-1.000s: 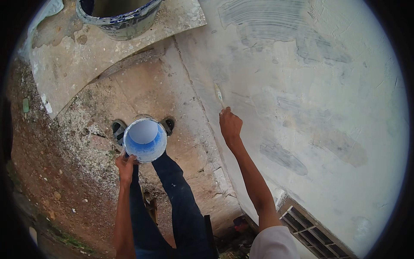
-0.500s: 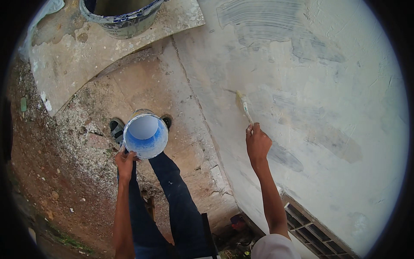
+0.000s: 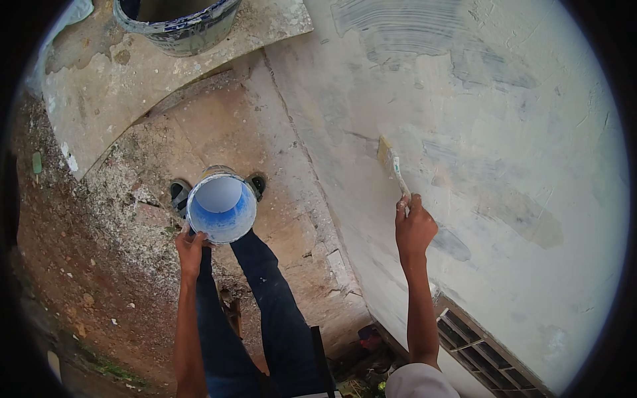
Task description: The person paints an exterior wall using white paint from a paint bucket and a paint brush.
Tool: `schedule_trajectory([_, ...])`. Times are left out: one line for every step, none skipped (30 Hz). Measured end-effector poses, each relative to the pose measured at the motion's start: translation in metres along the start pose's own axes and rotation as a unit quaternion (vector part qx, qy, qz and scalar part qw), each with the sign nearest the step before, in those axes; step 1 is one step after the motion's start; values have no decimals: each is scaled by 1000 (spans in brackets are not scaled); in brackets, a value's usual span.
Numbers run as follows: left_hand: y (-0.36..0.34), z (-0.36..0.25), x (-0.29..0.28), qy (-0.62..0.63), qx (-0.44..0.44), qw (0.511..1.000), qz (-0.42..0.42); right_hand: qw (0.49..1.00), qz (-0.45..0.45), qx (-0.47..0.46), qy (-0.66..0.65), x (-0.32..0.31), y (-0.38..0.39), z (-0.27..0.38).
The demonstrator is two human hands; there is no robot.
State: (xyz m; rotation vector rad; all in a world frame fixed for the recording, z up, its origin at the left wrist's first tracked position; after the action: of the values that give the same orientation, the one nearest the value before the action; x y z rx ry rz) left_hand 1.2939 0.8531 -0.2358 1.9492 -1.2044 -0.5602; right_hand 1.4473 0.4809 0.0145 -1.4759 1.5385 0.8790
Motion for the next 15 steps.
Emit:
schedule_trajectory([-1, -1, 0, -1, -1, 1000, 1, 1000, -11, 29, 6, -4, -1, -5])
schedule_trajectory([-2, -3, 0, 0, 1, 1000, -4, 999, -30, 31, 11, -11, 5, -11])
schedule_trajectory([-2, -4, -1, 1, 4, 1000, -9, 999, -28, 31, 11, -16, 14, -16])
schedule_trajectory([-1, -5, -2, 0, 3, 1000, -9, 998, -38, 42, 8, -23, 24, -20])
schedule_trajectory([-1, -4, -1, -6, 2, 1000, -11, 997, -49, 52, 6, -28, 30, -22])
schedule_trajectory([-1, -4, 0, -12, 2, 1000, -13, 997, -36, 71, -6, -35, 33, -21])
schedule_trajectory([-1, -4, 1, -12, 2, 1000, -14, 997, -36, 71, -6, -35, 33, -19])
schedule_trajectory([0, -2, 4, -7, -1, 1000, -10, 998, -43, 52, -19, -36, 34, -17])
schedule_trajectory([0, -1, 6, -3, -3, 1000, -7, 998, -49, 33, -32, -38, 34, -15])
schedule_trajectory([0, 1, 8, -3, -3, 1000, -5, 998, -56, 10, -39, -37, 29, -12])
schedule_trajectory([0, 2, 8, -10, -5, 1000, -2, 998, -56, 11, -39, -38, 24, -13])
schedule_trajectory([1, 3, 9, -18, -6, 1000, 0, 998, -57, 15, -29, -39, 19, -16])
schedule_trajectory([1, 3, 9, -18, -6, 1000, 2, 998, -59, 20, -20, -41, 14, -19])
schedule_trajectory([3, -1, 11, -16, -3, 1000, 3, 996, -74, 48, -8, -49, 8, -22])
schedule_trajectory([5, -4, 13, -14, -1, 1000, 4, 996, -75, 49, -8, -59, 5, -29])
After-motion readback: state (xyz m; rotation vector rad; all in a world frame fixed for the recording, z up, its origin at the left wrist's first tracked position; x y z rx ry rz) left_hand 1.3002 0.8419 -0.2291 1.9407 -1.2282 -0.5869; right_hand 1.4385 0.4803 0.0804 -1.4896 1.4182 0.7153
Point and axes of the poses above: each hand's wrist, its own y-axis away from the middle knuckle, its own x-axis out of the palm, z = x × y, the point moved 1 cm from there along -y, towards the middle knuckle, and after that the axes turned 11 degrees about -z, right-handed, at the moved point
